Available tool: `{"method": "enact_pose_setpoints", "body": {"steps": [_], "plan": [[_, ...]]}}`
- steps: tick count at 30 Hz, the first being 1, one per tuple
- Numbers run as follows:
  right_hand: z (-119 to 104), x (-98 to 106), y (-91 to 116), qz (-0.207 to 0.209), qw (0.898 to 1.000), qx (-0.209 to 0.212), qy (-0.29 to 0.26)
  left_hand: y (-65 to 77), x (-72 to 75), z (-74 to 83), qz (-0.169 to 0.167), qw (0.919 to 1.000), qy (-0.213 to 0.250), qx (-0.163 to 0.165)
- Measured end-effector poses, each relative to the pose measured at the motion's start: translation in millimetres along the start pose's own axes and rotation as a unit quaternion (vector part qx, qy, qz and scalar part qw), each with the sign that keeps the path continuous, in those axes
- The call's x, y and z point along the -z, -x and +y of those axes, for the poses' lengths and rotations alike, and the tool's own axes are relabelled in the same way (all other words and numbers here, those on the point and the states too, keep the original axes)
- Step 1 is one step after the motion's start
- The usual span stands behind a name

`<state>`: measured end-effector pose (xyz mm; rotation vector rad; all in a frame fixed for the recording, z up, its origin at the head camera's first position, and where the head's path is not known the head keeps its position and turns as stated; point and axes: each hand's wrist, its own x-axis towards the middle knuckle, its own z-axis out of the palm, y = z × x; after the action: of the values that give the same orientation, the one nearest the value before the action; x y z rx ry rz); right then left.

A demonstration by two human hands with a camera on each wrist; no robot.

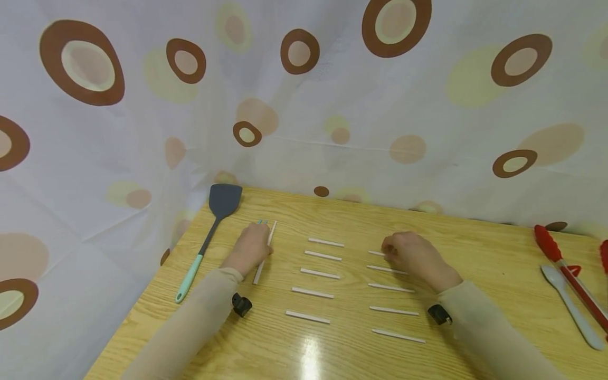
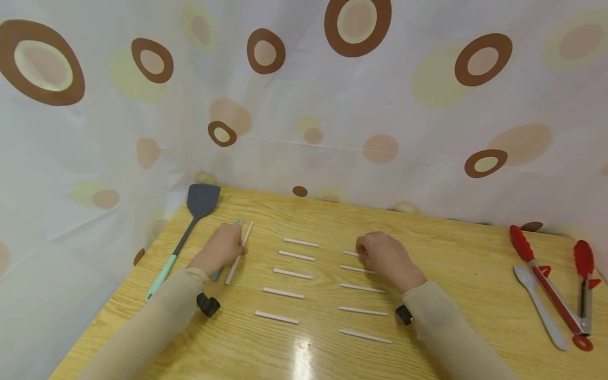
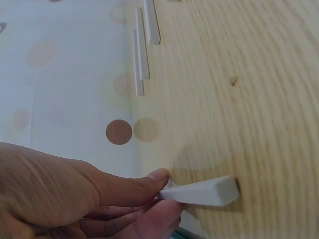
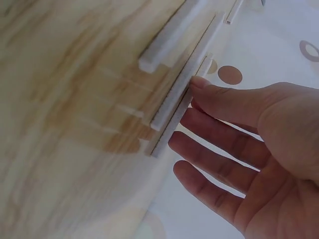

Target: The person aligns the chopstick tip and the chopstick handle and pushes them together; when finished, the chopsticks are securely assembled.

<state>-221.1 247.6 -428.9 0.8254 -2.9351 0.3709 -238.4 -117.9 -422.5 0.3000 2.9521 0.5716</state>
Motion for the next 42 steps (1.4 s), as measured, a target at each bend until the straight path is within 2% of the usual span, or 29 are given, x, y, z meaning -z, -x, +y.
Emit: {"method": "enact_pose_setpoints", "body": {"steps": [5, 12, 19, 26, 31, 36, 42], "plan": [[-1, -2, -1, 0.002, 1.0, -0.005, 0.015, -1.0, -0.5, -2.2, 0.0, 0.9999, -0.01, -0.002], [-2, -4, -1, 0.004, 1.0, -0.008, 0.022, -0.4, -0.5, -2.7, -0.005, 1.0, 0.001, 0.001], [-1, 0, 2, -0.007, 1.0, -0.005, 0.03, -0.1, 1.8, -1.3, -0.008, 0.9999, -0.011, -0.003], [-4, 6, 4, -0.003, 0.999, 0.003, 0.043, 1.7, 10.4, 4.7, 0.024, 0.9989, -0.031, -0.026], [-8, 11, 6, 0.013, 0.999, 0.014, 0.039, 1.7, 16.4, 16.3, 0.033, 0.9975, -0.047, -0.042], [-13, 15, 6, 0.04, 0.998, 0.032, 0.035, -1.4, 18.8, 35.2, 0.018, 0.9969, -0.055, -0.052], [-22, 22, 6, 0.024, 0.999, 0.026, 0.02, -6.9, 9.9, 53.6, 0.003, 0.993, -0.08, -0.086]]}}
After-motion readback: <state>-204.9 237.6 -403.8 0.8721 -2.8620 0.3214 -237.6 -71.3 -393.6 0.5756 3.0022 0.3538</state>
